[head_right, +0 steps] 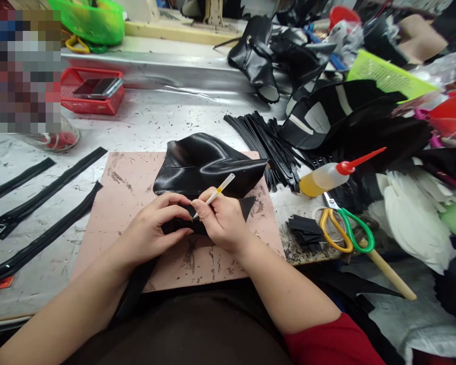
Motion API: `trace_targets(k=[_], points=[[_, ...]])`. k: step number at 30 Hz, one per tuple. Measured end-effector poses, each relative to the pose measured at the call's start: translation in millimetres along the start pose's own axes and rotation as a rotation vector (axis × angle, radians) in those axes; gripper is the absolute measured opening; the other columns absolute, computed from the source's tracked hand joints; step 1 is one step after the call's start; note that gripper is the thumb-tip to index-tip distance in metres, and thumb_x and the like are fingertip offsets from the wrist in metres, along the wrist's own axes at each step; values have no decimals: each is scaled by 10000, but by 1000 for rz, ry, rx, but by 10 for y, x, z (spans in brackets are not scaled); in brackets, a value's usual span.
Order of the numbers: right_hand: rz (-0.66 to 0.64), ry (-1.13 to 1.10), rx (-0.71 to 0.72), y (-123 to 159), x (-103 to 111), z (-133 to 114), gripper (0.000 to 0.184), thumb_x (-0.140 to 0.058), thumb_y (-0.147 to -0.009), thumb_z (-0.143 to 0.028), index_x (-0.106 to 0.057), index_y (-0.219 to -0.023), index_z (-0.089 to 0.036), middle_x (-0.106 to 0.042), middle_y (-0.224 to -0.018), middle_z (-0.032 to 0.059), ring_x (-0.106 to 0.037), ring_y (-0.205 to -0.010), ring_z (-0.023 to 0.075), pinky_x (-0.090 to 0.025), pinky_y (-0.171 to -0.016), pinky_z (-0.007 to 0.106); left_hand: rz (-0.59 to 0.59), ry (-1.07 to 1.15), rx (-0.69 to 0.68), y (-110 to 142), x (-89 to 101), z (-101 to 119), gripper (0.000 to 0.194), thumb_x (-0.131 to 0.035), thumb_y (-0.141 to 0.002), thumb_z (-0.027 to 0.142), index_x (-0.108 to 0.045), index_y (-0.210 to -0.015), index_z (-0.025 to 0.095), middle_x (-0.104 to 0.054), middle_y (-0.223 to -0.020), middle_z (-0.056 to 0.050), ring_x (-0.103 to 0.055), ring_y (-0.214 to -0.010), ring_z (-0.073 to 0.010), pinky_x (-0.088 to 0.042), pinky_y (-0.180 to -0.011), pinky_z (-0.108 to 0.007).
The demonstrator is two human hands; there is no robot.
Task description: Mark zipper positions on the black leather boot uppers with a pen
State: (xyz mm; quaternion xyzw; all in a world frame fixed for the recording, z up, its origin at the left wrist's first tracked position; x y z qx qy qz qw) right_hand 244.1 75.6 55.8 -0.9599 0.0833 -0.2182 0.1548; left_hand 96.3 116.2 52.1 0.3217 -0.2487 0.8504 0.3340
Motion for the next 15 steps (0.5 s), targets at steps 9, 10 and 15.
trace_targets(k=[9, 10, 15], points=[[-147, -100, -191, -85, 5, -3, 237, -477, -848, -273, -450, -627, -192, -476, -495, -52, -479, -467, 81, -397, -490, 197, 84, -214, -210, 42, -17, 71, 110, -508, -797, 180, -591, -866, 200, -557, -1073, -72, -529, -929, -185, -450, -806, -336], [-156, -129, -214, -89, 3, 7, 240, -482, -845, -285, -449, -627, -191, -470, -488, -55, -472, -460, 78, -393, -482, 195, 89, -226, -222, 45, -20, 76, 113, -505, -800, 179, -592, -869, 200, -558, -1074, -74, -530, -912, -183, -451, -793, -334], [-149, -350, -299, -99, 0, 54, 282, -499, -830, -387, -454, -636, -187, -467, -470, -61, -432, -403, 63, -361, -410, 185, 85, -215, -226, 43, -21, 69, 103, -517, -797, 182, -591, -866, 201, -558, -1070, -71, -533, -915, -181, -447, -804, -326]])
Point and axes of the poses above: each hand's wrist, its own y-axis away from the middle knuckle, its own x-axis out of the back of the hand, z = x × y, the point moved 3 cm from there along -y, towards the middle knuckle
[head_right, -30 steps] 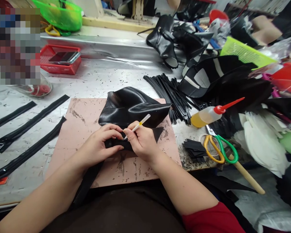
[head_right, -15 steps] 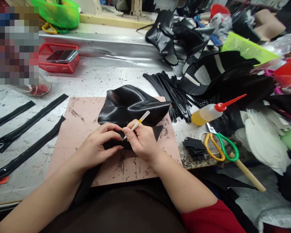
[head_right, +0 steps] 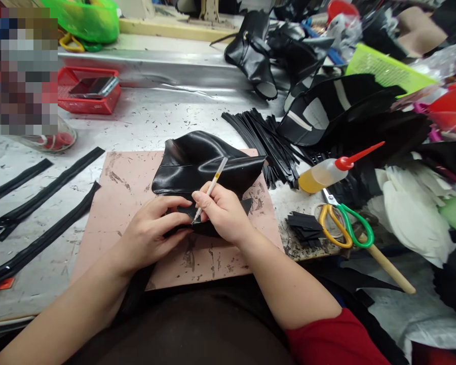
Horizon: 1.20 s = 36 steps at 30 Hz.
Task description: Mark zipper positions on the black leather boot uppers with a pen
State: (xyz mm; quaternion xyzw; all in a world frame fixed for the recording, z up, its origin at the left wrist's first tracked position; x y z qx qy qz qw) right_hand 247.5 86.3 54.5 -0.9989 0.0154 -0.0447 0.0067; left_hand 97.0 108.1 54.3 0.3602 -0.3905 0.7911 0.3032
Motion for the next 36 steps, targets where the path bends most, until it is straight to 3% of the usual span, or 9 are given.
trace_targets(k=[3, 6, 11, 25, 36], points=[[89, -61, 42, 30, 40, -13, 303, -502, -825, -430, -450, -645, -192, -468, -477, -61, -425, -392, 62, -345, -379, 182, -6, 75, 42, -11, 8, -32, 79, -535, -790, 186, -584, -851, 189, -549, -1055, -66, -532, -957, -174, -445, -845, -314], [223, 66, 161, 99, 94, -37, 253, -485, -851, -376, -471, -677, -192, -486, -511, -49, -454, -438, 72, -366, -415, 192, -39, 172, 138, -24, -5, -89, 84, -560, -777, 203, -580, -857, 186, -535, -1048, -54, -532, -966, -163, -460, -837, -296], [180, 242, 324, 152, 95, 13, 186, -457, -865, -279, -490, -703, -195, -491, -550, -36, -463, -467, 84, -382, -461, 218, -117, 286, 295, -35, -56, -182, 140, -602, -750, 248, -587, -883, 209, -506, -1088, -36, -524, -970, -158, -479, -822, -295], [165, 386, 337, 123, 72, 58, 184, -446, -866, -261, -476, -695, -199, -491, -555, -38, -470, -479, 84, -394, -487, 214, -113, 313, 305, -50, -58, -199, 127, -597, -744, 258, -594, -858, 202, -507, -1079, -47, -520, -953, -168, -502, -754, -298], [179, 357, 322, 113, 77, 61, 178, -446, -866, -262, -467, -699, -204, -491, -551, -41, -472, -477, 86, -398, -491, 215, -113, 299, 286, -42, -58, -193, 132, -599, -748, 232, -591, -877, 207, -499, -1091, -46, -514, -982, -172, -497, -788, -304]])
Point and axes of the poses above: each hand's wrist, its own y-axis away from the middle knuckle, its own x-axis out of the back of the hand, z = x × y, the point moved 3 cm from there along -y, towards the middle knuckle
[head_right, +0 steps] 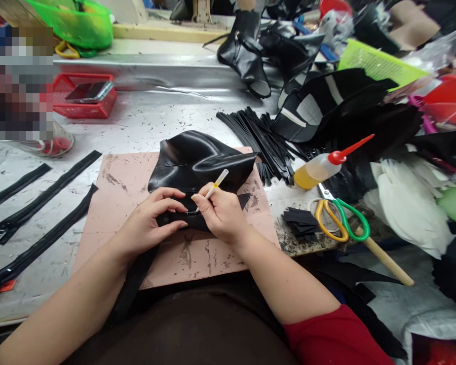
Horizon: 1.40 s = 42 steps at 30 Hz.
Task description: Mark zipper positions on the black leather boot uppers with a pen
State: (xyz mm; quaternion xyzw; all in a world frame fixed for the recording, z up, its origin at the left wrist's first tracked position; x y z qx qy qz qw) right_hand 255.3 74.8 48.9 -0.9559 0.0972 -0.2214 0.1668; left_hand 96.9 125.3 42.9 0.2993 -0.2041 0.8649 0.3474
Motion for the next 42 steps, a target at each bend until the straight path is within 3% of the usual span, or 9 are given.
trace_targets(k=[10, 16, 22, 25, 31, 34, 42], points=[[-80, -69, -192, -61, 10, -27, 214, -452, -858, -287, -447, -663, -200, -481, -534, -46, -473, -475, 81, -394, -505, 211, 28, -44, -116, 26, 8, 46, 113, -587, -761, 182, -586, -871, 207, -497, -1097, -44, -510, -996, -164, -465, -863, -314], [-169, -256, -387, -103, -15, 46, 274, -476, -842, -361, -446, -633, -186, -435, -470, -68, -419, -424, 63, -352, -444, 191, 21, -68, -164, 36, 13, 78, 94, -570, -767, 176, -583, -854, 210, -497, -1109, -48, -523, -956, -164, -485, -819, -313], [-151, -440, -479, -107, -34, 122, 317, -521, -804, -436, -441, -626, -186, -425, -433, -78, -368, -362, 49, -288, -347, 169, 17, -66, -171, 34, 17, 93, 80, -565, -771, 176, -579, -843, 209, -499, -1103, -50, -526, -949, -165, -485, -820, -320], [-89, -475, -443, -101, 6, 97, 323, -526, -806, -438, -432, -623, -189, -428, -444, -76, -361, -357, 45, -284, -335, 167, 16, -56, -162, 29, 13, 80, 77, -564, -775, 182, -579, -847, 206, -495, -1112, -51, -526, -954, -164, -481, -832, -320], [148, -359, -206, 37, 201, 45, 244, -484, -859, -370, -460, -688, -198, -466, -540, -60, -412, -409, 52, -320, -366, 179, 12, -58, -88, 19, 13, 42, 70, -560, -785, 215, -578, -852, 209, -490, -1110, -46, -517, -984, -174, -472, -854, -341], [178, -277, -117, 132, 258, 83, 234, -465, -871, -359, -468, -698, -202, -478, -576, -49, -456, -443, 65, -365, -402, 200, 0, -61, -63, 20, 12, 23, 69, -556, -790, 226, -577, -854, 213, -482, -1118, -43, -522, -959, -165, -482, -835, -334], [156, -141, -51, 158, 288, 80, 235, -436, -882, -344, -468, -691, -211, -470, -559, -36, -467, -487, 101, -402, -466, 250, 8, -56, -44, 6, 11, 0, 71, -568, -786, 256, -582, -846, 221, -485, -1112, -38, -525, -931, -160, -497, -798, -320]])
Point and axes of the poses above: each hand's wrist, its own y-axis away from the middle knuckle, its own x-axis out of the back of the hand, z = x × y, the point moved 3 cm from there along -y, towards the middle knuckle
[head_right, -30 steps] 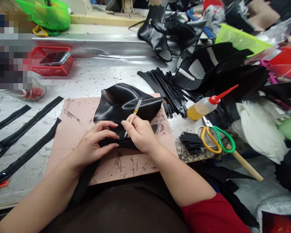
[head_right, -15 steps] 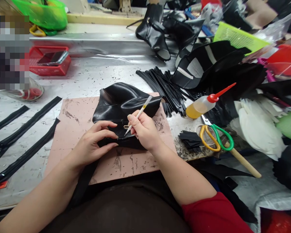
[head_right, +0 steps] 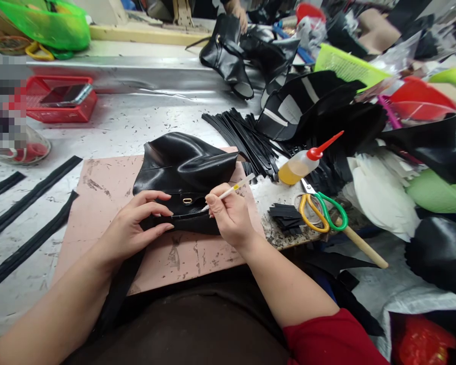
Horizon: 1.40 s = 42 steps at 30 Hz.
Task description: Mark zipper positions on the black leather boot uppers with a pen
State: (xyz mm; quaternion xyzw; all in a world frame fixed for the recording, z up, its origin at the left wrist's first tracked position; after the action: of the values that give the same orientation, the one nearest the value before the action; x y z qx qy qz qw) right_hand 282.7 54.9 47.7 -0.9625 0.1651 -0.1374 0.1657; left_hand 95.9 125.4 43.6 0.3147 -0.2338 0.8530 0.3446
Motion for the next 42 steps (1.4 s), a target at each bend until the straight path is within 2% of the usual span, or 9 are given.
trace_targets(k=[6, 14, 19, 24, 28, 33, 42], points=[[-70, 107, 66, -5, -19, -31, 209, -436, -877, -291, -470, -687, -211, -468, -569, -30, -468, -511, 108, -394, -485, 251, -3, -2, -2, -12, -1, -2, 88, -559, -787, 279, -583, -845, 217, -485, -1112, -43, -524, -933, -171, -496, -810, -340], [-78, 181, 115, -23, -42, -45, 182, -442, -867, -224, -469, -687, -205, -485, -591, -25, -480, -530, 104, -395, -511, 244, -10, 1, -14, -8, 2, 1, 86, -564, -787, 271, -583, -854, 220, -477, -1121, -41, -521, -947, -166, -489, -822, -326], [-64, 158, 105, -31, -55, -31, 198, -436, -876, -261, -467, -688, -207, -483, -589, -27, -473, -509, 99, -390, -483, 234, 5, -18, -37, -11, 1, 14, 75, -556, -792, 259, -581, -851, 220, -487, -1099, -42, -515, -970, -175, -483, -826, -335], [-87, 159, 20, -45, -59, -25, 202, -432, -881, -301, -466, -707, -204, -472, -575, -35, -456, -489, 93, -380, -481, 233, 5, -25, -54, -7, 6, 33, 75, -557, -789, 242, -581, -856, 221, -488, -1106, -46, -515, -984, -177, -478, -840, -337], [-80, 142, -101, -65, -25, -80, 221, -425, -886, -337, -455, -710, -208, -446, -546, -48, -430, -466, 88, -364, -475, 229, 21, -49, -134, 19, 17, 75, 84, -547, -788, 189, -582, -856, 222, -490, -1117, -49, -532, -893, -149, -493, -781, -302], [-148, 201, -127, -90, -3, -228, 221, -437, -878, -288, -459, -676, -201, -454, -551, -43, -450, -501, 91, -371, -515, 223, 79, -119, -256, 43, 25, 145, 104, -528, -782, 143, -589, -837, 208, -531, -1096, -61, -526, -755, -117, -498, -721, -290], [-248, 249, -189, -81, -37, -240, 234, -459, -865, -271, -459, -645, -194, -487, -559, -40, -468, -507, 91, -371, -524, 219, 100, -157, -300, 49, 23, 170, 101, -529, -779, 134, -590, -825, 200, -545, -1094, -78, -531, -753, -121, -498, -695, -290]])
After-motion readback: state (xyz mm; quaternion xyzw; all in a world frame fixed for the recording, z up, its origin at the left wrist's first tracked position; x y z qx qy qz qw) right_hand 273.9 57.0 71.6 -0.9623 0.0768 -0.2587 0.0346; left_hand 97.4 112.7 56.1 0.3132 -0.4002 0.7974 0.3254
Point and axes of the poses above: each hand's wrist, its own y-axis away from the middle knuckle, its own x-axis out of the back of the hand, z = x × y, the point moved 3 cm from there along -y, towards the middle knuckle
